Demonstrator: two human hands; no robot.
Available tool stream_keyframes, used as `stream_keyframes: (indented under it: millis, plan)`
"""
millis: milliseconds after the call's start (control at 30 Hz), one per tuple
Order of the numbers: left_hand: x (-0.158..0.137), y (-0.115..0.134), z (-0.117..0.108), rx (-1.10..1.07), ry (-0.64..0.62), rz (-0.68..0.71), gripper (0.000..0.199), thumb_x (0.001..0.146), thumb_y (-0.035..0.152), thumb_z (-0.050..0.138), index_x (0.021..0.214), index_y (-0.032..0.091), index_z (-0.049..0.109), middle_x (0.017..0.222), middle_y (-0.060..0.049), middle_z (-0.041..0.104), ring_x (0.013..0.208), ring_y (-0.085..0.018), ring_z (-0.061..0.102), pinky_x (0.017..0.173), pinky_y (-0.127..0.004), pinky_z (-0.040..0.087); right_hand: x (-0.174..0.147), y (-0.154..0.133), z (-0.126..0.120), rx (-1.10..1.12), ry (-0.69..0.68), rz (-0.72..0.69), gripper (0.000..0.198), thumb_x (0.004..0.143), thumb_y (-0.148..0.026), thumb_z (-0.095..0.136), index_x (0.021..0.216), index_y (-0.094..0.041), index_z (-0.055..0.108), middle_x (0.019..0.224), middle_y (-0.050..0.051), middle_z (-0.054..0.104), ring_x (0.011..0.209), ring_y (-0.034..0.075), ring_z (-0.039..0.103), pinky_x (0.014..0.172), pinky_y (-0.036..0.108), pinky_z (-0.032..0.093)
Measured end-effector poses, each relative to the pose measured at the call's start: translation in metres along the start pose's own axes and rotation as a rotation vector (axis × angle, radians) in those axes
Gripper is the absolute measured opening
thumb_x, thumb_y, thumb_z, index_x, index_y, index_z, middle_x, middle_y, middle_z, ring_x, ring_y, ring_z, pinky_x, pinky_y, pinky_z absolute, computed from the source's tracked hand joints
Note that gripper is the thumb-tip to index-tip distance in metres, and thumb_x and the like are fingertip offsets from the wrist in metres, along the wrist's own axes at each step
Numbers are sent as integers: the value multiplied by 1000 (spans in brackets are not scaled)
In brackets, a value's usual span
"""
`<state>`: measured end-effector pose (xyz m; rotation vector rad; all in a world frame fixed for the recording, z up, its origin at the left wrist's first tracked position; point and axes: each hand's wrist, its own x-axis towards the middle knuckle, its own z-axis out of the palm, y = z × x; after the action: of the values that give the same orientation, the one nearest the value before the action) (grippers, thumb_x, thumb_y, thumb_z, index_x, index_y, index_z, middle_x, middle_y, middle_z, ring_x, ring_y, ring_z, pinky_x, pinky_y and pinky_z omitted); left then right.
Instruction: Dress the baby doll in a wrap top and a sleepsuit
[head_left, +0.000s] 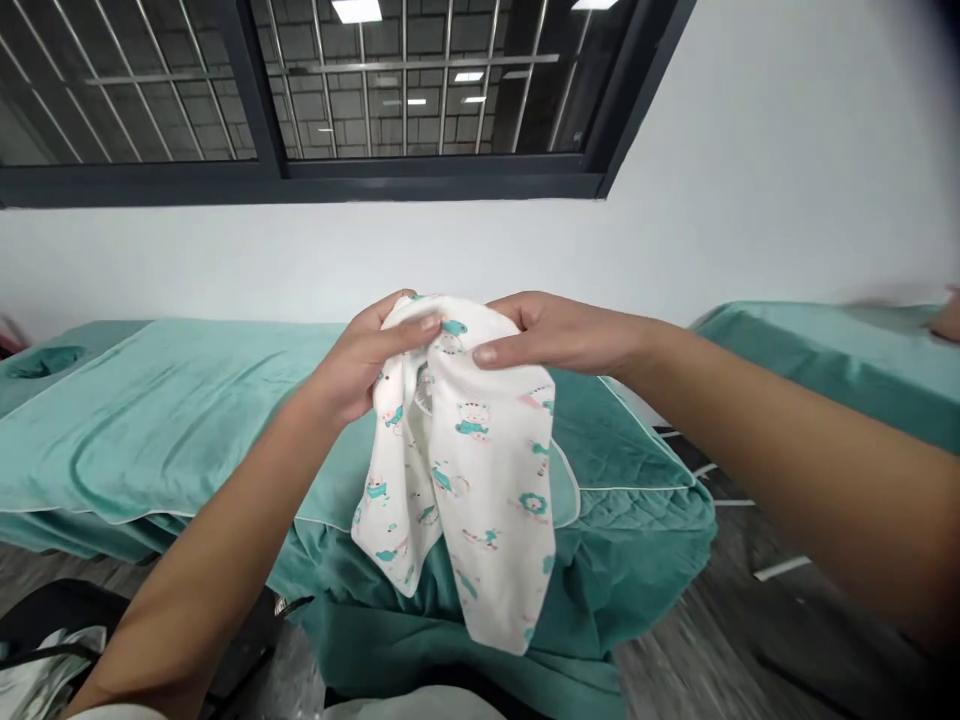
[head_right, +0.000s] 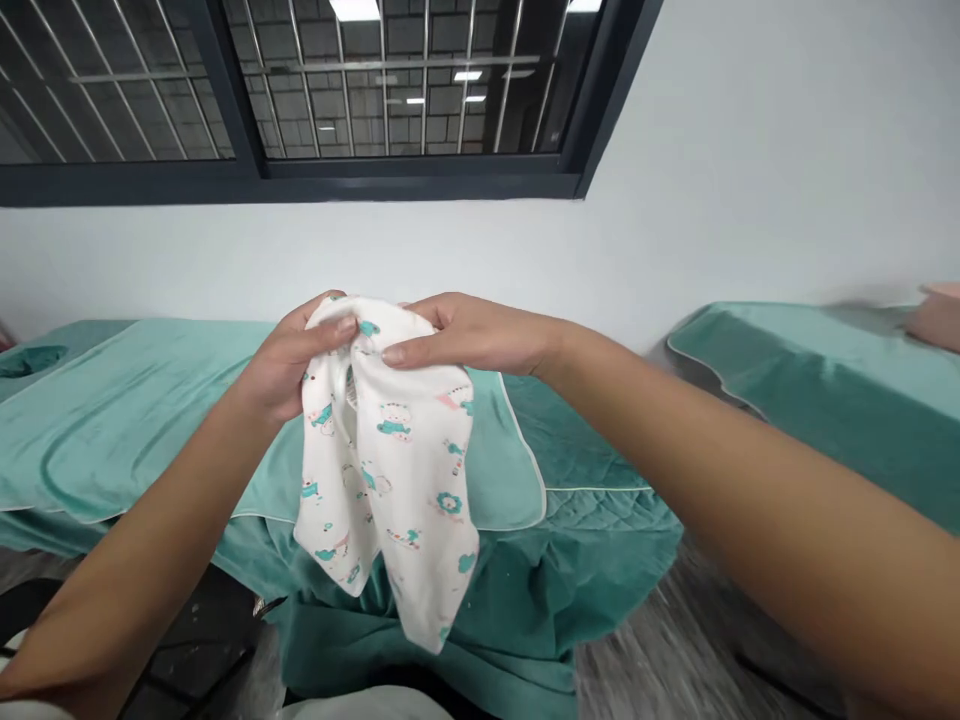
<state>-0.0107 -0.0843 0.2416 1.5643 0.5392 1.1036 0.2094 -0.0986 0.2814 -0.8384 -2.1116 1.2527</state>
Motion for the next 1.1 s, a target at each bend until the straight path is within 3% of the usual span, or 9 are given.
stream_keyframes:
  millis: [133,300,367,433,600,733,900,1000,1100]
  plan:
    - [9,-20,6,-84,7,-28,37,86,53,67,94,18,57,79,-2,63,74,-17,66,66,-29,53,9,36,5,94,195,-38,35,75,-45,80,93,-17,69,79,1,68,67,13,62,58,25,46]
    - [10,-41,-7,109,-270,-306,40,78,51,76,95,16,66,77,-5,67,70,-18,65,64,-31,53,20,75,4,163,373,-121,33,70,-35,84,80,-19,58,79,-4,59,68,9,53,59,22,42]
    - [10,-49,-13,187,-317,-376,38,75,47,80,91,15,69,79,-5,68,68,-18,64,61,-30,50,22,86,1,177,407,-121,35,66,-32,86,81,-20,57,82,-4,60,70,10,53,60,21,42]
    - [13,-57,-15,160,-239,-341,38,77,47,78,95,15,70,86,-6,70,73,-18,65,64,-29,50,22,95,-1,180,355,-67,34,68,-36,85,86,-20,61,84,-2,63,72,11,56,61,22,43]
    - [25,-80,-6,-45,1,-239,38,81,46,75,100,14,68,89,-5,71,79,-17,67,70,-28,51,23,117,8,97,-97,158,38,81,-51,73,95,-16,74,93,6,73,84,19,66,73,30,51]
    - [25,-94,-3,-117,27,-331,46,82,52,73,107,13,68,92,-9,73,79,-19,69,71,-31,53,27,135,15,188,99,103,41,77,-54,77,93,-16,74,92,5,75,84,20,67,75,31,53]
    - [18,-99,-10,-66,-222,-503,46,72,42,84,107,14,72,100,-12,75,87,-23,71,76,-34,55,35,149,10,474,408,8,54,82,-67,66,99,-16,70,87,7,74,83,21,69,77,32,55]
    - [21,-98,-10,-107,-146,-434,49,71,36,86,112,14,71,106,-12,75,91,-25,71,79,-36,56,37,152,8,549,432,28,59,85,-71,60,106,-16,68,85,8,75,83,22,71,73,32,57]
    - [27,-97,-7,-193,-13,-301,53,74,38,83,119,15,67,109,-12,75,94,-26,72,82,-37,55,33,152,10,532,283,99,56,82,-67,67,105,-16,70,87,8,75,79,21,71,67,30,57]
